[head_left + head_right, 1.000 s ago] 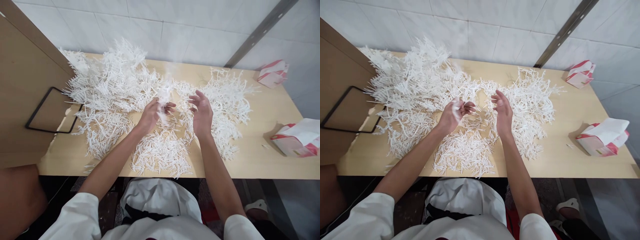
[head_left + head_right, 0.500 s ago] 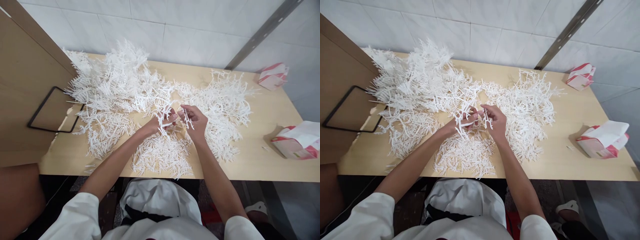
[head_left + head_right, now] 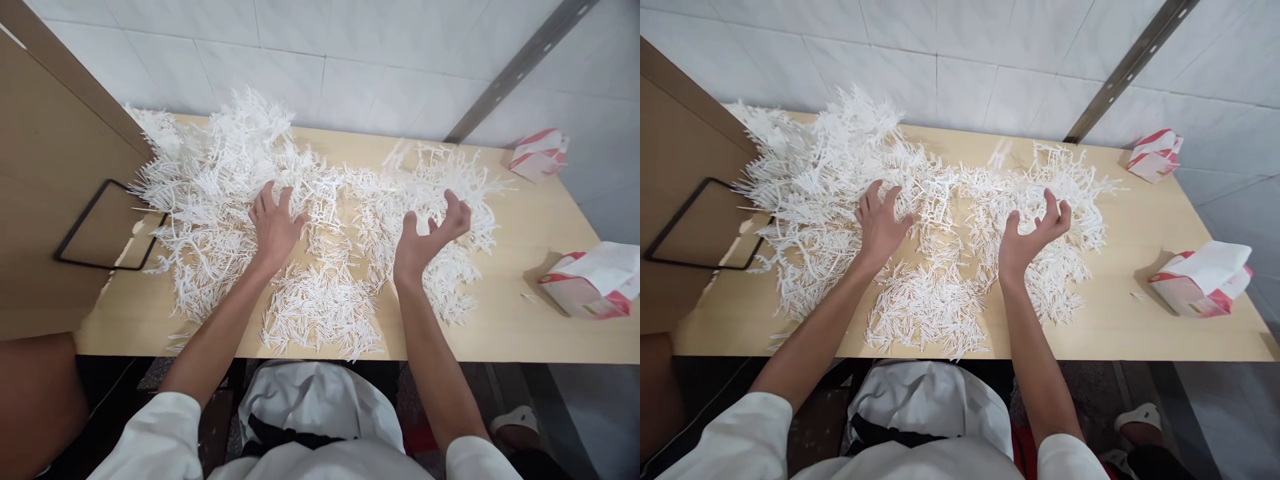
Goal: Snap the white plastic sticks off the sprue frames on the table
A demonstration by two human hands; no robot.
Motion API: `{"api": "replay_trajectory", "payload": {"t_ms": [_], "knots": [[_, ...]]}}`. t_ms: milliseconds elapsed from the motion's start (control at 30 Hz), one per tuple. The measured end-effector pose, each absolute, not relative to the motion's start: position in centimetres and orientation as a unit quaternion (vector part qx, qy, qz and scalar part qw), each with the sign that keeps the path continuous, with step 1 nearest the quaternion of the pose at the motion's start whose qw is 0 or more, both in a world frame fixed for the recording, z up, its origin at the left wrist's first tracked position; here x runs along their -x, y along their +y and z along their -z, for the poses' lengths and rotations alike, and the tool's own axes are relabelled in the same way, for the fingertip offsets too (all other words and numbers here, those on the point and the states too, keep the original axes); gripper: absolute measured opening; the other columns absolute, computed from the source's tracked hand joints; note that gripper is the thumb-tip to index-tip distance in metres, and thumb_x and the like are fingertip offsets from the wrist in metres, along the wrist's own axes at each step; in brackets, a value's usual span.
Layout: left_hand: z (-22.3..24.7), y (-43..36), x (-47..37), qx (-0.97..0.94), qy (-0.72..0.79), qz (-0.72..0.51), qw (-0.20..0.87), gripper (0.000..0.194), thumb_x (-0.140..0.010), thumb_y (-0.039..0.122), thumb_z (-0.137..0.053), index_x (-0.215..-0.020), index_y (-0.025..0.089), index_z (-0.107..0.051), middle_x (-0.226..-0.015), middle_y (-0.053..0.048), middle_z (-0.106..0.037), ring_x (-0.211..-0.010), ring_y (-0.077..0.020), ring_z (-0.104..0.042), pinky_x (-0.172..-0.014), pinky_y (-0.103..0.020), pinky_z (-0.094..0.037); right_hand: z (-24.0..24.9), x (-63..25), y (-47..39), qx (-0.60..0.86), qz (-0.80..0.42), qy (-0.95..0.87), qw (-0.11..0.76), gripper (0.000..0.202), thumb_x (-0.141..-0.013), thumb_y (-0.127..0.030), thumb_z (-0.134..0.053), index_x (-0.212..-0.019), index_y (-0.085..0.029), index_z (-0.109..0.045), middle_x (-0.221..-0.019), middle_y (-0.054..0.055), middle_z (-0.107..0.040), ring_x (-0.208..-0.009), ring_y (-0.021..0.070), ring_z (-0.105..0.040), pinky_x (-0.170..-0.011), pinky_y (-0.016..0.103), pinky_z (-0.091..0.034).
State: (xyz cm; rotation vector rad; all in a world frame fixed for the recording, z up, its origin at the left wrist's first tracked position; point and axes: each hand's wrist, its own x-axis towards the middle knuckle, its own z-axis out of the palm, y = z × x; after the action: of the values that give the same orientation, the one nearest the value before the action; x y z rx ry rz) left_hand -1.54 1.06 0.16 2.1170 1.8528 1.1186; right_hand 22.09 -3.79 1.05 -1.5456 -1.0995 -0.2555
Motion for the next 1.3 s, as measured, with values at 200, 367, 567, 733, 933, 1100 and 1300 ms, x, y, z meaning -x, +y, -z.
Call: {"api": "replay_trajectory", "payload": {"t_ms": [200, 367, 567, 733, 933, 1100, 1300], "knots": [[0.0, 1.8, 2.0, -0.703, 0.624, -0.337, 0.058, 0.018, -0.086, 0.015, -0.048, -0.099, 0.02, -0.059, -0.104, -0.012, -0.057, -0.102, -0.0279, -0.053, -0.094, -0.048, -0.042, -1.6, -20.8, -4.2, 0.582, 0.067, -0.561, 0.584, 0.018, -0.09, -0.034, -0.051, -0.099, -0.025, -0.065, -0.098, 0.008, -0.059, -0.095, 0.0223, -0.061, -0.078, 0.044, -0.055], [-0.7, 0.8, 1.0, -0.71, 0.605, -0.36, 0.02, 0.039, -0.086, 0.011, -0.045, -0.123, 0.02, -0.053, -0.137, -0.016, -0.044, -0.125, -0.034, -0.041, -0.1, -0.054, -0.034, -0.1, -18.8, -3.0, 0.542, -0.186, -0.704, 0.419, 0.028, -0.093, -0.038, -0.048, -0.114, -0.027, -0.063, -0.11, 0.006, -0.066, -0.082, 0.0141, -0.063, -0.072, 0.032, -0.056], [-0.3, 0.8, 0.4, -0.797, 0.498, -0.339, 0.052, 0.025, -0.092, 0.019, -0.04, -0.108, 0.021, -0.06, -0.127, -0.012, -0.055, -0.117, -0.0265, -0.049, -0.098, -0.046, -0.039, -0.5, -16.4, 1.7, 0.594, -0.179, -0.717, 0.318, 0.025, -0.086, -0.038, -0.058, -0.102, -0.022, -0.069, -0.102, 0.008, -0.07, -0.082, 0.0184, -0.062, -0.08, 0.039, -0.051], [0.5, 1.1, 0.5, -0.87, 0.424, -0.228, 0.106, 0.025, -0.093, 0.03, -0.044, -0.109, 0.02, -0.061, -0.137, -0.01, -0.05, -0.127, -0.0276, -0.045, -0.105, -0.047, -0.038, -2.8, -17.1, 4.7, 0.587, -0.112, -0.701, 0.389, 0.016, -0.086, -0.027, -0.055, -0.087, -0.022, -0.07, -0.091, 0.004, -0.072, -0.086, 0.019, -0.063, -0.084, 0.039, -0.049], [0.6, 0.9, 1.1, -0.843, 0.494, -0.178, 0.118, 0.038, -0.095, 0.039, -0.039, -0.125, 0.024, -0.057, -0.146, -0.011, -0.043, -0.135, -0.0313, -0.038, -0.108, -0.051, -0.034, -7.3, -18.5, 2.4, 0.531, -0.118, -0.608, 0.579, 0.029, -0.09, -0.047, -0.051, -0.11, -0.03, -0.063, -0.11, 0.001, -0.068, -0.065, 0.01, -0.059, -0.062, 0.03, -0.05], [0.7, 1.9, 1.5, -0.808, 0.54, -0.202, 0.122, 0.035, -0.093, 0.032, -0.04, -0.119, 0.019, -0.06, -0.104, -0.013, -0.065, -0.105, -0.0305, -0.058, -0.091, -0.047, -0.044, -6.2, -19.4, -1.4, 0.507, -0.055, -0.615, 0.602, 0.019, -0.086, -0.045, -0.06, -0.094, -0.03, -0.068, -0.097, -0.001, -0.07, -0.057, 0.0083, -0.052, -0.056, 0.029, -0.046], [0.6, 1.3, 1.5, -0.73, 0.553, -0.395, 0.073, 0.028, -0.082, 0.006, -0.036, -0.082, 0.021, -0.06, -0.091, -0.006, -0.066, -0.086, -0.0184, -0.058, -0.075, -0.031, -0.044, -0.7, -18.4, -3.5, 0.52, -0.039, -0.66, 0.541, 0.015, -0.088, -0.035, -0.058, -0.096, -0.027, -0.068, -0.077, 0.001, -0.07, -0.059, 0.0122, -0.057, -0.057, 0.03, -0.048]]}}
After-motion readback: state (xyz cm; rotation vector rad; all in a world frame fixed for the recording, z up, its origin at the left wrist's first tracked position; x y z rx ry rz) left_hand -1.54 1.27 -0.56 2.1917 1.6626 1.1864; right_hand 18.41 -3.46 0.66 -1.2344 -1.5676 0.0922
